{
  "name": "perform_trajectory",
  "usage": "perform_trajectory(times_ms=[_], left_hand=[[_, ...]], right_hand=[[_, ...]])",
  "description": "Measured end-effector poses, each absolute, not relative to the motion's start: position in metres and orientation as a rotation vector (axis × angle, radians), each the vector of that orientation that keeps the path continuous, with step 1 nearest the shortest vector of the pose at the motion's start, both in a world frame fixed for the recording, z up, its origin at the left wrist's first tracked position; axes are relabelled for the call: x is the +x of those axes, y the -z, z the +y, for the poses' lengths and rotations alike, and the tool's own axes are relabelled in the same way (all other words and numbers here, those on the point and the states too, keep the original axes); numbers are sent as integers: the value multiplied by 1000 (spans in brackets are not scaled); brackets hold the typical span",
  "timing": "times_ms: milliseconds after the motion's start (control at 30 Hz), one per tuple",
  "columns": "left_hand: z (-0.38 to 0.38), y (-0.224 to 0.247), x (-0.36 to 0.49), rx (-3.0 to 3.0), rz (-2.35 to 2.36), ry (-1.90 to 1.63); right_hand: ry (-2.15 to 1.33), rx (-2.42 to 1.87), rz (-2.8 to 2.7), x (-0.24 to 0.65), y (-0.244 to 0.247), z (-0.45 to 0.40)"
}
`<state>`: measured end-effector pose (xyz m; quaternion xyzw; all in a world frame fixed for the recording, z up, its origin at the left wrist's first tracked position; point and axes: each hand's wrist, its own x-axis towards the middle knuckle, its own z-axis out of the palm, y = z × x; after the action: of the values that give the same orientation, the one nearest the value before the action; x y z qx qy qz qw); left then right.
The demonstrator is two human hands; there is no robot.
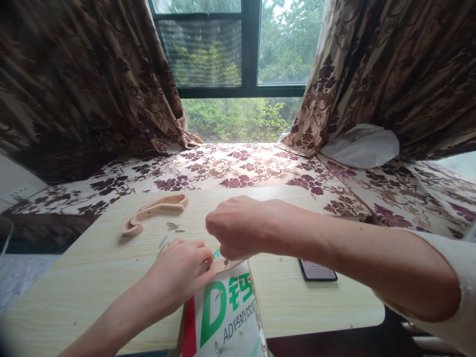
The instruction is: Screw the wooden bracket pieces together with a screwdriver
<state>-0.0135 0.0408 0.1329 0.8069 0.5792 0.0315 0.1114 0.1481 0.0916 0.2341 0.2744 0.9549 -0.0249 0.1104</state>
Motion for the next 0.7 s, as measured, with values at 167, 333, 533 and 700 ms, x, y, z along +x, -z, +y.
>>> perform_trajectory(times_ms=[167, 333, 533, 700], left_hand=[[38, -135, -26, 2311, 1676, -146], [27, -124, -47, 2105, 1664, -322], [23, -115, -51, 2031, 1601, -359], [28, -106, -54, 2156, 1507, -508]], right_hand=[[117, 776, 2729, 148, -238, 91], [102, 778, 2795, 156, -233, 88], [182, 863, 2829, 168, -227, 88], [160, 900, 2883, 176, -227, 96]])
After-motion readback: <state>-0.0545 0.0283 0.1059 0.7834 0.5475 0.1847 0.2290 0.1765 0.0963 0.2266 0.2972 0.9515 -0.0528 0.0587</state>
